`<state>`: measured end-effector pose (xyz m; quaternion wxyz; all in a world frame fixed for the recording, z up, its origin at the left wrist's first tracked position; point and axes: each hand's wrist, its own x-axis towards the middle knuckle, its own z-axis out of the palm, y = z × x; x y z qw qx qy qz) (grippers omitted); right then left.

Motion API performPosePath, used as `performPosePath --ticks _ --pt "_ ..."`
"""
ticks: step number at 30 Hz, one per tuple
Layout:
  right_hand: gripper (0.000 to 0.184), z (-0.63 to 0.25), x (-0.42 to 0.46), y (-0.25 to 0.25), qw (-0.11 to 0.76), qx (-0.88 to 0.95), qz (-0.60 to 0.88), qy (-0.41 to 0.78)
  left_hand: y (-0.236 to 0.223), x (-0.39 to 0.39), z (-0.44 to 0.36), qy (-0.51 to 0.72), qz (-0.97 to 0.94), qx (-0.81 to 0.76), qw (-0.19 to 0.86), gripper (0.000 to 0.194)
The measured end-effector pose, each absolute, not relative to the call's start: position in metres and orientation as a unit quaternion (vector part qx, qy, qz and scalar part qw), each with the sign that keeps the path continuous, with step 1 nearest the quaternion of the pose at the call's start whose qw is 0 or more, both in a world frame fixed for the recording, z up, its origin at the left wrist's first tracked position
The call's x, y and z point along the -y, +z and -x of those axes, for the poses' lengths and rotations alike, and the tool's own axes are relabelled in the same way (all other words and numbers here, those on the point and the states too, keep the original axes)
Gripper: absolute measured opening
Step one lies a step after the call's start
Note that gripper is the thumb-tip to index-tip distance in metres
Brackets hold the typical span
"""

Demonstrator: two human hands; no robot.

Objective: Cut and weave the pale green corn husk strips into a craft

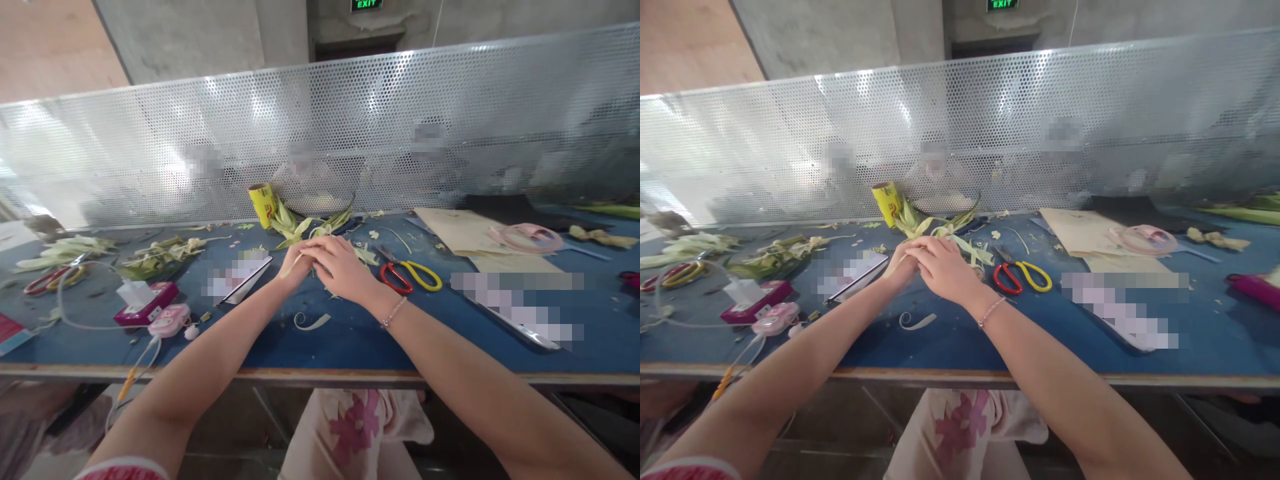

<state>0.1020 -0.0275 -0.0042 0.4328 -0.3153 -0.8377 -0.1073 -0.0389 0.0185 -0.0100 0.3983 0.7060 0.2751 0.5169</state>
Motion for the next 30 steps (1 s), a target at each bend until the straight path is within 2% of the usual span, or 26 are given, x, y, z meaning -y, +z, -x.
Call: performPosePath --ticks 2,7,11,16,19,25,28,30 --pt "0.031 -0.098 0.031 -0.006 0.43 0.841 0.308 -0.116 -0.006 -0.016 0.042 0.507 -0.731 -0.271 0.368 0.01" --pt "0.033 -0.098 0.03 -0.008 0.433 0.843 0.292 -0.129 -0.001 -0.017 0.042 0.519 -0.74 -0.253 0.344 0.002" --pt "0.015 -0.101 0.024 -0.008 0.457 0.838 0.275 -0.116 -0.003 -0.019 0.039 0.507 -0.733 -0.261 0.371 0.011" --pt "0.015 -0.109 0.014 -0.005 0.551 0.791 0.268 0.003 -0.004 -0.019 0.032 0.577 -0.612 -0.234 0.487 0.029" --pt "0.022 -0.116 0.011 -0.003 0.578 0.755 0.298 0.085 0.001 -0.018 0.03 0.64 -0.495 -0.215 0.547 0.036" --pt "0.039 -0.123 0.004 -0.009 0.572 0.698 0.333 0.273 0.008 -0.018 0.03 0.681 -0.393 -0.225 0.575 0.042" --pt "0.045 -0.122 -0.002 -0.012 0.548 0.681 0.366 0.32 0.007 -0.019 0.029 0.682 -0.382 -0.228 0.58 0.043" --pt "0.042 -0.12 -0.005 -0.013 0.537 0.67 0.401 0.318 0.005 -0.019 0.029 0.676 -0.39 -0.225 0.584 0.045"
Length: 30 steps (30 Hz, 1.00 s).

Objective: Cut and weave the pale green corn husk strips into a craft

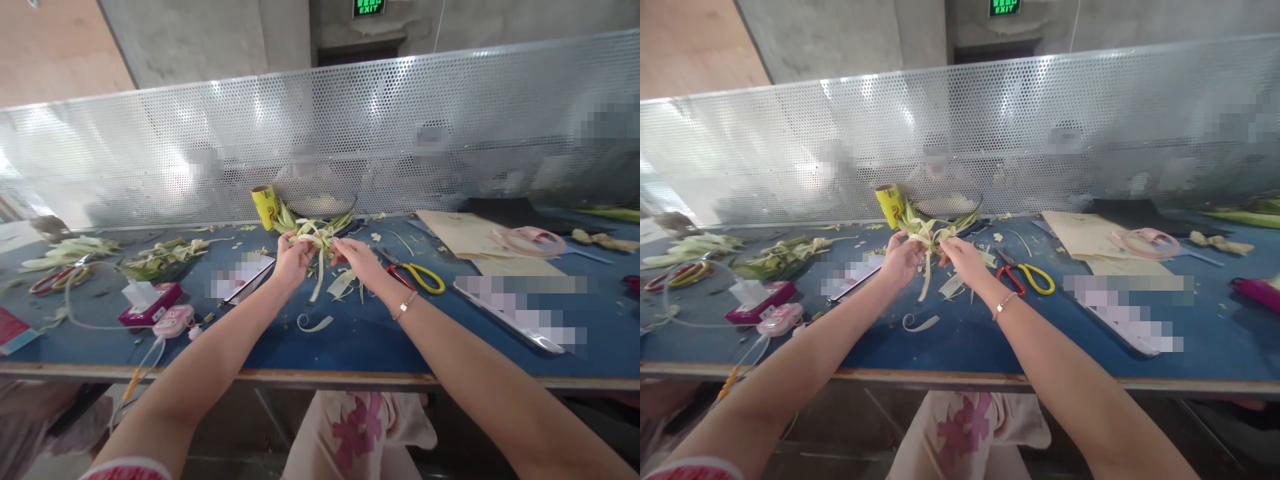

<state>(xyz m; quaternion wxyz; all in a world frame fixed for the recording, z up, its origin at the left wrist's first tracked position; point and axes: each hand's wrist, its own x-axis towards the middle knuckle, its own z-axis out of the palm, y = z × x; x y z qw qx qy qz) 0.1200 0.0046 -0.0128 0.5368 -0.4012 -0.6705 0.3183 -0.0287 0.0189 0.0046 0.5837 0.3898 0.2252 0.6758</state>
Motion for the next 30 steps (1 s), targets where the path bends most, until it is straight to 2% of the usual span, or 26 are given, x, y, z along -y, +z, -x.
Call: performPosePath --ticks 5,11,16,19,22,26,28,30 --pt "0.026 -0.117 -0.006 -0.011 0.565 0.653 0.433 0.259 -0.002 -0.017 0.028 0.633 -0.457 -0.214 0.587 0.047" --pt "0.023 -0.112 -0.009 -0.017 0.541 0.683 0.362 0.331 -0.006 -0.016 0.028 0.604 -0.528 -0.218 0.555 0.043" --pt "0.013 -0.11 -0.016 -0.022 0.567 0.667 0.398 0.274 -0.007 -0.015 0.026 0.603 -0.55 -0.206 0.539 0.043" --pt "0.017 -0.114 -0.018 -0.019 0.59 0.649 0.411 0.249 -0.009 -0.017 0.025 0.619 -0.545 -0.22 0.521 0.045" --pt "0.021 -0.123 -0.019 -0.014 0.609 0.648 0.411 0.201 -0.011 -0.025 0.03 0.678 -0.496 -0.272 0.47 0.046" --pt "0.018 -0.137 -0.022 -0.01 0.601 0.69 0.392 0.098 -0.007 -0.039 0.045 0.733 -0.451 -0.371 0.349 0.03" --pt "0.013 -0.141 -0.022 -0.008 0.583 0.717 0.378 0.056 -0.002 -0.042 0.05 0.718 -0.496 -0.393 0.29 0.021" --pt "0.011 -0.143 -0.019 -0.007 0.568 0.736 0.365 0.051 0.001 -0.04 0.052 0.638 -0.602 -0.387 0.284 0.021"
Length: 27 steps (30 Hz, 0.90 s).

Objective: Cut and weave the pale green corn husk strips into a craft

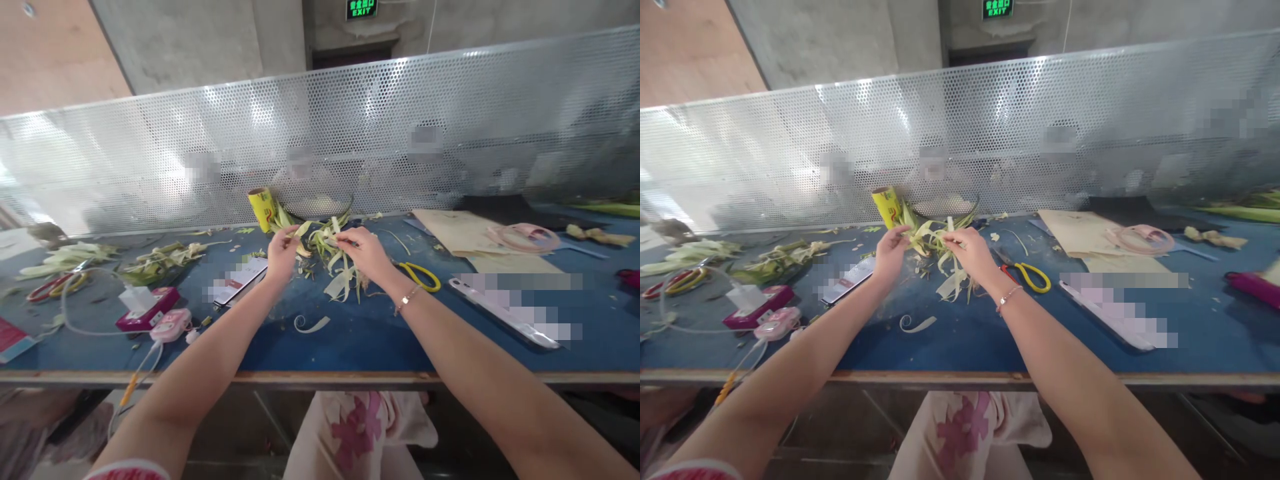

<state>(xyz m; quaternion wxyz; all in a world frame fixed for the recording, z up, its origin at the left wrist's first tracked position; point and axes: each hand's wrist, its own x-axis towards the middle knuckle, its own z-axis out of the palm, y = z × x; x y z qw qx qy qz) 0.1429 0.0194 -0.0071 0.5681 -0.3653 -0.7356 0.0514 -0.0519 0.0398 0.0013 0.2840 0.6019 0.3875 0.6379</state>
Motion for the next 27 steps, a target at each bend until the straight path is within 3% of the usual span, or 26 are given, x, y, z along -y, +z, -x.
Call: performPosePath --ticks 5,9,15,20,27 --pt "0.01 -0.135 -0.007 -0.003 0.549 0.755 0.349 0.085 0.001 -0.021 0.04 0.482 -0.748 -0.311 0.334 0.032" --pt "0.006 -0.125 0.0 -0.001 0.55 0.757 0.337 0.104 -0.002 -0.014 0.032 0.459 -0.715 -0.238 0.47 0.036" --pt "0.011 -0.124 -0.001 -0.001 0.573 0.75 0.324 0.06 0.004 -0.015 0.032 0.469 -0.593 -0.235 0.612 0.022" --pt "0.014 -0.129 0.005 0.001 0.549 0.783 0.29 0.034 0.008 -0.011 0.034 0.443 -0.588 -0.261 0.624 0.031" --pt "0.017 -0.13 0.004 0.0 0.566 0.738 0.306 0.202 0.002 -0.013 0.034 0.428 -0.639 -0.235 0.595 0.039"
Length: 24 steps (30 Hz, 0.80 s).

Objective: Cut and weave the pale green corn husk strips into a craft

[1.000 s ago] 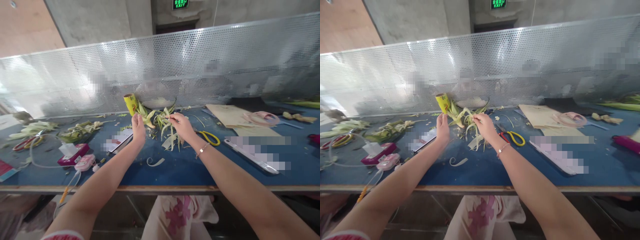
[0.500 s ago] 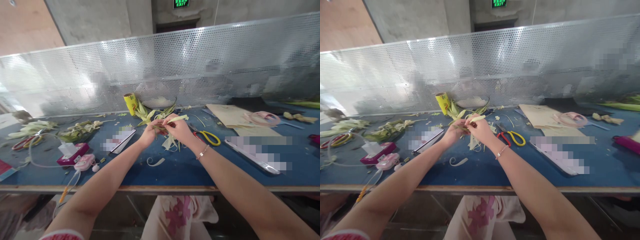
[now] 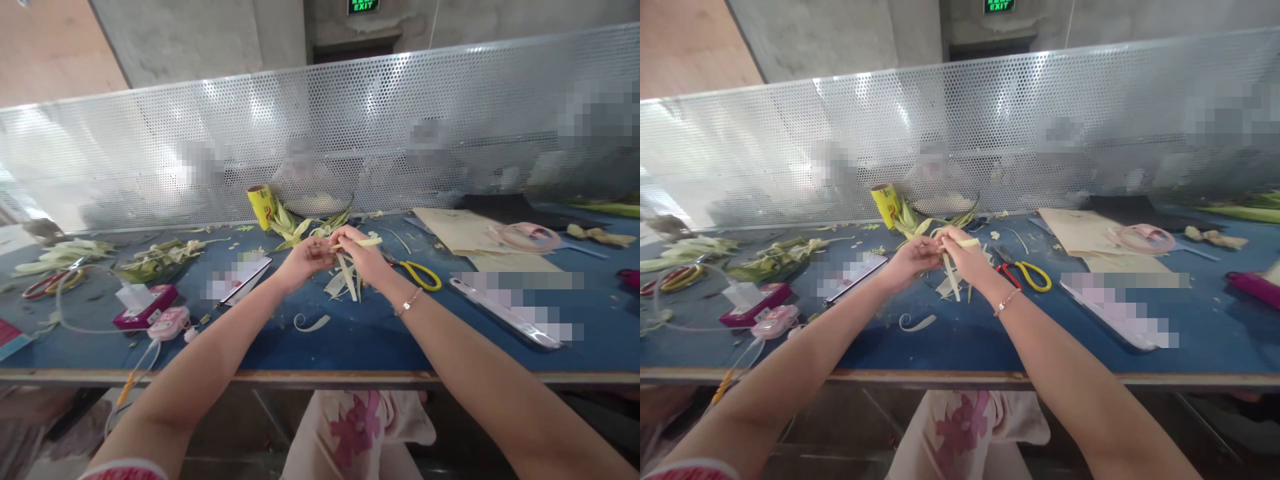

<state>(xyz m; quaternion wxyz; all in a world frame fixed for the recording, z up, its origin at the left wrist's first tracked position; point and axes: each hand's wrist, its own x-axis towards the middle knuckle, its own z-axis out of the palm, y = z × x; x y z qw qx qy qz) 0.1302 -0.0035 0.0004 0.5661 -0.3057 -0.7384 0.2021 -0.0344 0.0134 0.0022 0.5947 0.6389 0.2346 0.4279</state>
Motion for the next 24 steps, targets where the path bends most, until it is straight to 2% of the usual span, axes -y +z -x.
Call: performPosePath --ticks 2,5,10,14,18,24 --pt "0.012 -0.129 0.001 0.0 0.585 0.705 0.315 0.248 0.0 -0.015 0.033 0.433 -0.65 -0.228 0.582 0.041" --pt "0.012 -0.128 0.001 0.004 0.607 0.678 0.32 0.263 -0.002 -0.015 0.031 0.439 -0.669 -0.231 0.553 0.04" --pt "0.011 -0.129 0.007 0.011 0.61 0.662 0.354 0.255 -0.003 -0.013 0.03 0.448 -0.685 -0.253 0.516 0.028" --pt "0.011 -0.129 0.008 0.01 0.605 0.652 0.343 0.303 -0.003 -0.009 0.029 0.415 -0.671 -0.28 0.547 0.018" --pt "0.01 -0.128 0.006 0.006 0.598 0.652 0.286 0.367 0.0 -0.006 0.028 0.414 -0.618 -0.269 0.612 0.018" --pt "0.015 -0.133 0.001 0.001 0.614 0.681 0.197 0.348 0.006 -0.008 0.032 0.471 -0.553 -0.228 0.648 0.012"
